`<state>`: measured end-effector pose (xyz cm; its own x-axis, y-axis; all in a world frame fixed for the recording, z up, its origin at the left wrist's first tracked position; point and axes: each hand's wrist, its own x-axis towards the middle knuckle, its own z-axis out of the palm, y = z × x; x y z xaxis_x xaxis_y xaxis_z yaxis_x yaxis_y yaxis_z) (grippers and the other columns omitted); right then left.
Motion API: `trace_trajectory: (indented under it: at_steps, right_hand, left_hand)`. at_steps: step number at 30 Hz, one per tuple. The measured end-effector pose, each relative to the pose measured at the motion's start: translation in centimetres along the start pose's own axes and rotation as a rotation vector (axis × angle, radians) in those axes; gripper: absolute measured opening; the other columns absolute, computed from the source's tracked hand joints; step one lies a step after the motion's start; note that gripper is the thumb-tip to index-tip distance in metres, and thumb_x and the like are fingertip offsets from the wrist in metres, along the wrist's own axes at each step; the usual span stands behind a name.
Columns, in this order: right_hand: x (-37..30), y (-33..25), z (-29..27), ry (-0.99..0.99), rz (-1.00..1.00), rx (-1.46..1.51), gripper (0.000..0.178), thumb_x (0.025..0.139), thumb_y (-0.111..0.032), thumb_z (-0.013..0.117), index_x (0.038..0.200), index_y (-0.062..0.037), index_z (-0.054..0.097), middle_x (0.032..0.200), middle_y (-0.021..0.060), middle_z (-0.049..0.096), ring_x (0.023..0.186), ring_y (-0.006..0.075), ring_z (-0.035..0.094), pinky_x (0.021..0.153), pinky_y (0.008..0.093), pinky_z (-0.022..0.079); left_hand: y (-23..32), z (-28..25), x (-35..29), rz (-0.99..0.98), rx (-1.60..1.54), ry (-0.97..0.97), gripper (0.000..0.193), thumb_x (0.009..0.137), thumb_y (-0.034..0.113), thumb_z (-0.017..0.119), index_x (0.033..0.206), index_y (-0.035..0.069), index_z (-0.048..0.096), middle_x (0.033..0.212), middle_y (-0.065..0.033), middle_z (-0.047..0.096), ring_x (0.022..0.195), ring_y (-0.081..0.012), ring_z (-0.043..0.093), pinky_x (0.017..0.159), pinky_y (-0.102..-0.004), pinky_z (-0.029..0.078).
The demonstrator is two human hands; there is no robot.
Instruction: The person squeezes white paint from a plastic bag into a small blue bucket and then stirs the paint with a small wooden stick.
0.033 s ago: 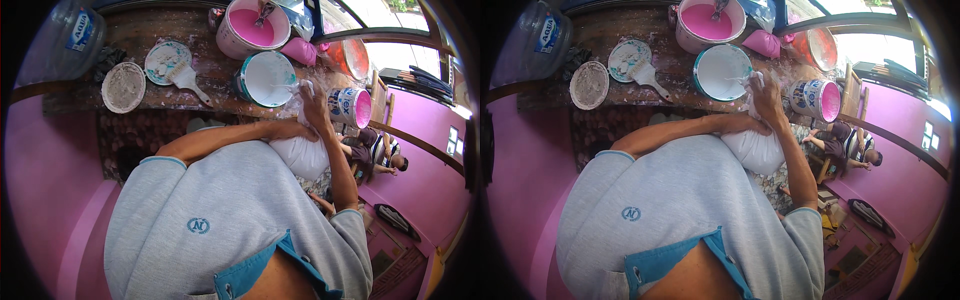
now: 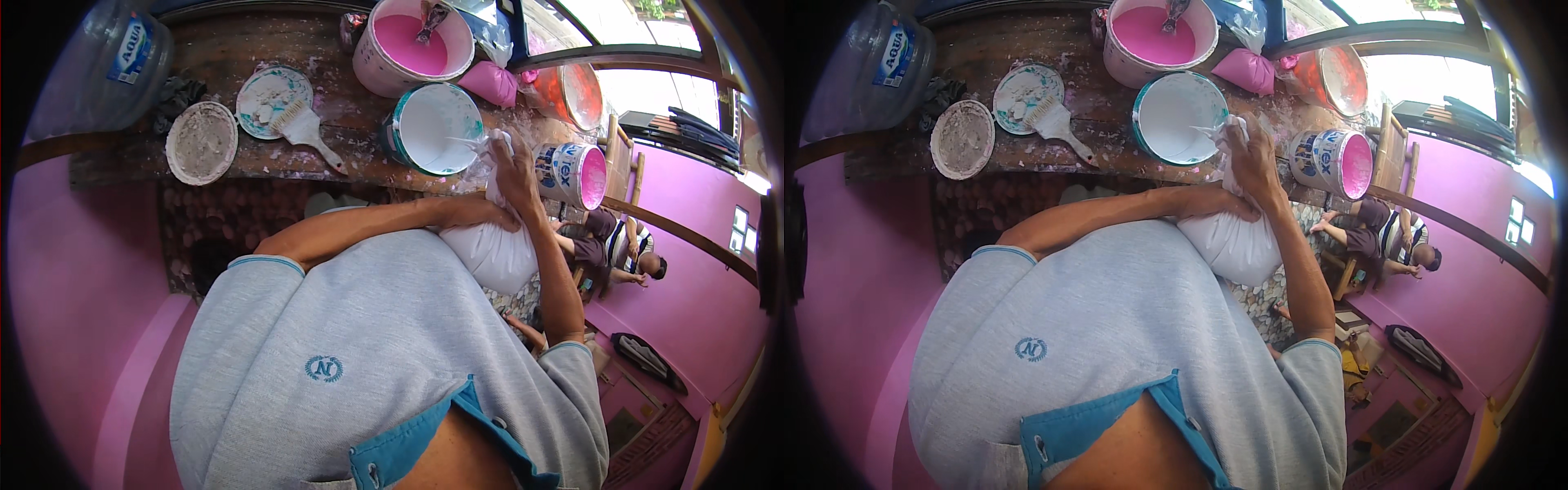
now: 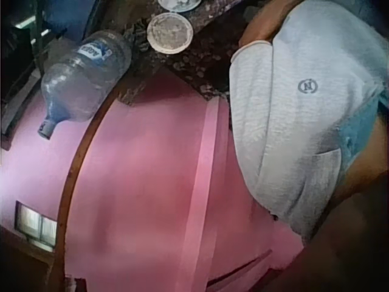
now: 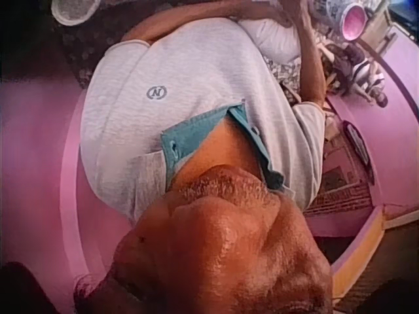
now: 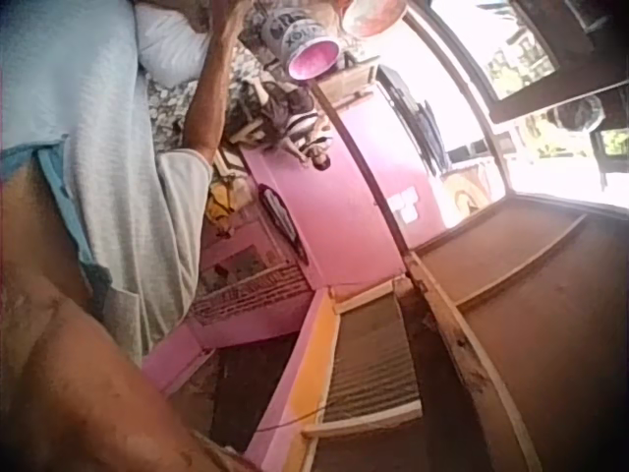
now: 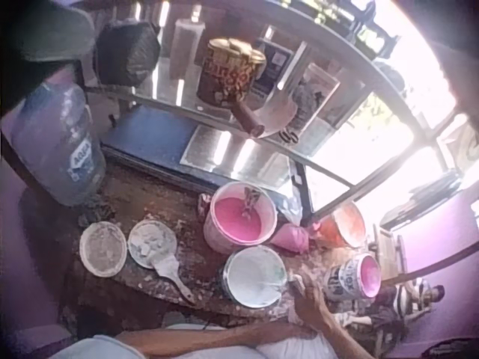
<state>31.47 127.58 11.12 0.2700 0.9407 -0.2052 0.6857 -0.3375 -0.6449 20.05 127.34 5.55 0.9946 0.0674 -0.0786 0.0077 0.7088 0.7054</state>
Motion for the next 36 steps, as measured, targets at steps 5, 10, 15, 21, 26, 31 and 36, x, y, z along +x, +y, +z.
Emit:
trace_trajectory:
  at_steps: [5,10,15,21,26,31,36]
  right_hand:
    - [-0.3,0.4,-0.6,-0.003,-0.039,0.222,0.035,0.091,-0.023,0.039,0.1,0.0048,0.057,0.091,0.0169,0.063,0.085,0.0242,0.06,0.079,0.0328,0.045]
    - [-0.5,0.2,-0.9,-0.012,-0.027,0.205,0.033,0.088,-0.018,0.04,0.103,0.0044,0.058,0.095,0.0125,0.063,0.09,0.0197,0.059,0.083,0.0301,0.044]
    - [-0.3,1.4,-0.8,-0.063,-0.055,0.126,0.023,0.081,-0.001,0.045,0.095,0.0025,0.063,0.091,0.01,0.065,0.087,0.0151,0.061,0.08,0.0286,0.046]
    - [-0.4,1.1,-0.4,0.003,-0.046,0.178,0.02,0.077,-0.001,0.051,0.091,0.0029,0.064,0.086,0.0095,0.066,0.084,0.016,0.064,0.079,0.0287,0.049]
    - [-0.4,-0.2,-0.6,-0.044,-0.086,0.014,0.026,0.072,-0.009,0.062,0.095,0.0012,0.066,0.09,0.0111,0.068,0.086,0.0169,0.064,0.081,0.029,0.049]
    - [-0.3,0.3,-0.7,-0.037,-0.129,-0.044,0.027,0.071,-0.01,0.063,0.095,0.0008,0.066,0.091,0.0123,0.068,0.086,0.0183,0.064,0.08,0.0302,0.049]
    - [-0.4,0.2,-0.8,-0.057,-0.091,-0.063,0.023,0.073,-0.008,0.061,0.094,0.0008,0.066,0.091,0.0134,0.067,0.084,0.0184,0.064,0.077,0.0302,0.048]
  left_hand:
    - [0.9,0.4,-0.4,0.044,0.021,0.029,0.04,0.08,0.023,0.065,0.111,-0.002,0.058,0.105,-0.0114,0.062,0.098,-0.017,0.057,0.088,-0.0295,0.043]
    - [1.7,0.8,-0.9,0.011,0.033,0.057,0.046,0.078,0.026,0.066,0.113,-0.003,0.057,0.106,-0.013,0.061,0.099,-0.0196,0.057,0.088,-0.0303,0.043]
    - [2.7,1.0,-1.4,-0.085,0.128,0.054,0.044,0.078,0.027,0.067,0.111,-0.002,0.059,0.106,-0.0128,0.062,0.098,-0.0197,0.058,0.087,-0.0301,0.043]
    - [1.3,0.7,-0.8,-0.035,0.046,0.056,0.041,0.078,0.029,0.067,0.107,0.001,0.063,0.106,-0.0119,0.063,0.098,-0.0187,0.058,0.087,-0.029,0.043]
    - [1.7,0.5,-1.2,-0.049,0.15,0.077,0.041,0.078,0.03,0.067,0.106,0.002,0.064,0.106,-0.012,0.063,0.098,-0.0186,0.058,0.087,-0.0289,0.043]
    - [1.4,0.1,-0.9,-0.068,0.185,0.061,0.04,0.078,0.031,0.066,0.107,0.003,0.064,0.109,-0.0122,0.062,0.101,-0.0192,0.057,0.089,-0.0301,0.042]
    - [1.5,0.0,-1.0,-0.003,0.257,0.05,0.042,0.078,0.032,0.066,0.107,0.002,0.063,0.108,-0.0145,0.062,0.102,-0.0206,0.057,0.09,-0.0315,0.042]
